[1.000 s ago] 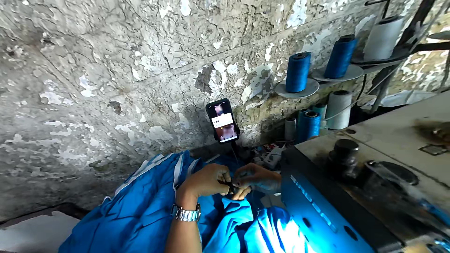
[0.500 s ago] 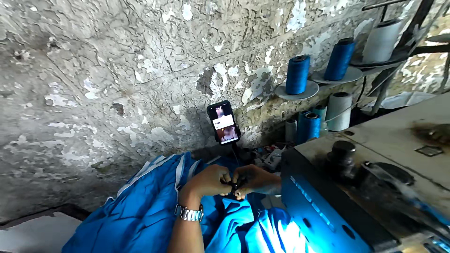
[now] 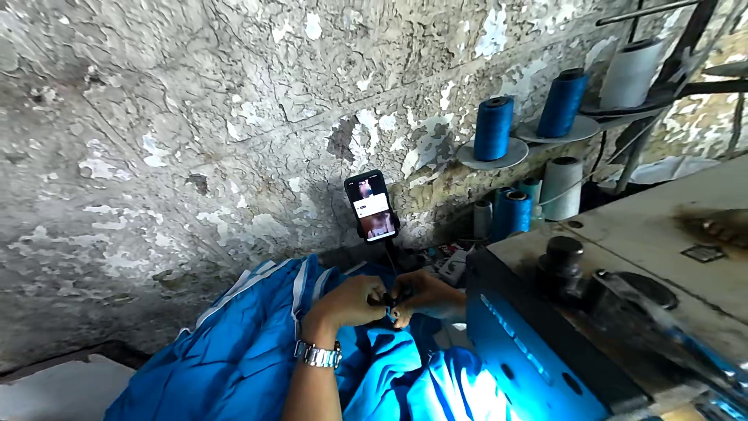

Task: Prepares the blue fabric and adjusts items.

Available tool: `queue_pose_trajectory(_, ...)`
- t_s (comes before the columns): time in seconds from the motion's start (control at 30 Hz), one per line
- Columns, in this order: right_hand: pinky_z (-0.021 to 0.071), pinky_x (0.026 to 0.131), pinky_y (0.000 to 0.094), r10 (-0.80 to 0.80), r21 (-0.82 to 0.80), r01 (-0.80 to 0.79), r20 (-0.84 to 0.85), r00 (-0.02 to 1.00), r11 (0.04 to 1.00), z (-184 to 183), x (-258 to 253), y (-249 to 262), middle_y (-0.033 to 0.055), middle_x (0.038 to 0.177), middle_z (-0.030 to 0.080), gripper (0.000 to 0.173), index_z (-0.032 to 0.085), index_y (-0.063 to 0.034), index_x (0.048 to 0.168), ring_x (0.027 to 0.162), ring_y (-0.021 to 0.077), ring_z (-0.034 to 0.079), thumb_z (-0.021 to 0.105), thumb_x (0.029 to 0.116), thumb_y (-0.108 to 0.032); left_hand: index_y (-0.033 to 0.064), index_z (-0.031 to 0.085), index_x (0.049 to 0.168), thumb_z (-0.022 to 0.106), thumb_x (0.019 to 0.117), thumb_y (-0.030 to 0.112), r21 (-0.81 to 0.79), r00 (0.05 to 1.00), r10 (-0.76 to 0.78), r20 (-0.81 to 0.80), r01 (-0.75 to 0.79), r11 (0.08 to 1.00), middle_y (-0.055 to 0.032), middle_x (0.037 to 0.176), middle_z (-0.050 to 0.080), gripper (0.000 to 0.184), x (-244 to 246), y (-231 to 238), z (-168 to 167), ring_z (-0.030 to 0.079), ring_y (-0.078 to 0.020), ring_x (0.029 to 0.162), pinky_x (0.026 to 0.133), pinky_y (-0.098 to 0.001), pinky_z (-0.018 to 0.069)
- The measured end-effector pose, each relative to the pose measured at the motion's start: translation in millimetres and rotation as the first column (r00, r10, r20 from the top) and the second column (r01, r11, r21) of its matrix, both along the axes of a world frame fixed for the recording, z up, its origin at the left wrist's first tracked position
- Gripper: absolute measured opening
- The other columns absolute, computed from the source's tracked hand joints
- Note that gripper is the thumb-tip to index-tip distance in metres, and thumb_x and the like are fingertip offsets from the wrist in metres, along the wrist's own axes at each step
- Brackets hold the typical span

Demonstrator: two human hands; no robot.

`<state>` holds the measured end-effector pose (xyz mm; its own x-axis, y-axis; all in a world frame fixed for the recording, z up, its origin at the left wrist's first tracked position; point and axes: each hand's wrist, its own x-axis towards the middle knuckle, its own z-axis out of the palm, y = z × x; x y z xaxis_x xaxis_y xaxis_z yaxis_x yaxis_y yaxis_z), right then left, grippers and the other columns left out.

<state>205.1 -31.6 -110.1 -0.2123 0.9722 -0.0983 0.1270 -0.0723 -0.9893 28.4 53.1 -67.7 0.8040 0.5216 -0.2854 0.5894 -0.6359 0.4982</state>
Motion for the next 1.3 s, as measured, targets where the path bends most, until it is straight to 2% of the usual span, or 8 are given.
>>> queue_pose_trajectory(0.2,0.0597,0.079,0.0281,-0.035,-0.016,0.036,0.038,0.999,0.999,5,4,1,0.0123,0.09,0.069,0.02,0.058,0.0122,0.11,0.076,0.0133,0.07,0.065,0.092,0.011,-0.002,0.065,0.123,0.062,0.0952,0.005,0.166,0.967,0.18,0.181,-0.21,0.963,-0.0169,0.11,0.07,0.029,2,-3,7,0.068,-0.0247,0.098,0.09,-0.0419,0.0546)
queue_pose_trajectory(0.33,0.0617,0.075,0.028,0.045,0.154,-0.029,-0.102,0.994,0.988,-39,20,21,0.0052,0.086,0.072,0.024,0.064,0.0023,0.104,0.075,0.0111,0.072,0.077,0.0842,0.002,-0.0063,0.064,0.12,0.063,0.0967,0.005,0.095,0.678,0.366,0.637,-0.541,0.836,-0.0202,0.111,0.07,0.026,21,7,17,0.071,-0.0259,0.095,0.088,-0.0427,0.0582)
queue_pose_trajectory(0.43,0.0616,0.075,0.0285,0.092,0.191,-0.063,-0.149,0.985,0.98,-59,28,33,0.0015,0.087,0.071,0.029,0.062,-0.0029,0.105,0.077,0.0107,0.071,0.08,0.0828,-0.001,-0.0057,0.047,0.141,0.069,0.0937,0.005,0.044,0.537,0.425,0.728,-0.655,0.754,-0.0263,0.13,0.06,0.053,37,31,40,0.068,-0.0329,0.104,0.09,-0.0473,0.056)
queue_pose_trajectory(0.6,0.0623,0.072,0.0295,0.104,0.192,-0.08,-0.121,0.987,0.978,-66,30,36,0.0028,0.085,0.073,0.026,0.066,-0.0029,0.101,0.075,0.0119,0.072,0.081,0.0801,0.001,-0.0028,0.039,0.15,0.072,0.0947,0.018,0.059,0.535,0.416,0.735,-0.662,0.747,-0.0284,0.142,0.052,0.068,53,75,41,0.058,-0.0402,0.124,0.102,-0.054,0.0484)
queue_pose_trajectory(0.9,0.0605,0.076,0.0297,0.068,0.129,-0.053,-0.114,0.991,0.99,-52,20,25,0.0039,0.087,0.07,0.028,0.064,-0.0009,0.105,0.078,0.0116,0.07,0.079,0.0823,0.005,-0.0029,0.052,0.138,0.064,0.0943,0.004,-0.165,0.331,0.421,0.845,-0.587,0.792,-0.0228,0.133,0.058,0.046,28,75,20,0.062,-0.0289,0.113,0.093,-0.0457,0.0521)
queue_pose_trajectory(1.0,0.0617,0.072,0.0284,0.123,0.226,-0.087,-0.153,0.981,0.97,-75,26,37,0.0001,0.086,0.073,0.03,0.066,-0.0078,0.102,0.078,0.0103,0.071,0.084,0.0778,-0.003,-0.0028,0.059,0.13,0.061,0.0968,0.001,-0.101,0.367,0.398,0.841,-0.616,0.781,-0.02,0.129,0.062,0.033,18,54,38,0.065,-0.0274,0.109,0.091,-0.0447,0.0548)
queue_pose_trajectory(1.2,0.0598,0.078,0.0283,-0.037,0.003,0.037,0.0,0.999,0.999,-10,3,7,0.0118,0.094,0.066,0.026,0.057,0.0111,0.114,0.079,0.0129,0.069,0.067,0.0905,0.012,-0.0006,0.066,0.115,0.058,0.095,0.002,0.372,0.463,-0.093,0.881,-0.559,0.741,-0.011,0.108,0.07,0.021,11,-39,96,0.068,-0.0107,0.087,0.078,-0.0279,0.0576)
queue_pose_trajectory(1.3,0.0605,0.08,0.0294,-0.042,0.011,0.043,-0.096,0.995,0.999,-13,5,6,0.0109,0.093,0.068,0.026,0.055,0.0102,0.115,0.08,0.014,0.07,0.064,0.091,0.014,-0.0031,0.066,0.115,0.058,0.0948,-0.003,0.42,0.753,0.048,0.657,-0.418,0.806,-0.0159,0.106,0.071,0.022,12,-51,81,0.071,-0.0217,0.09,0.082,-0.0392,0.0592)
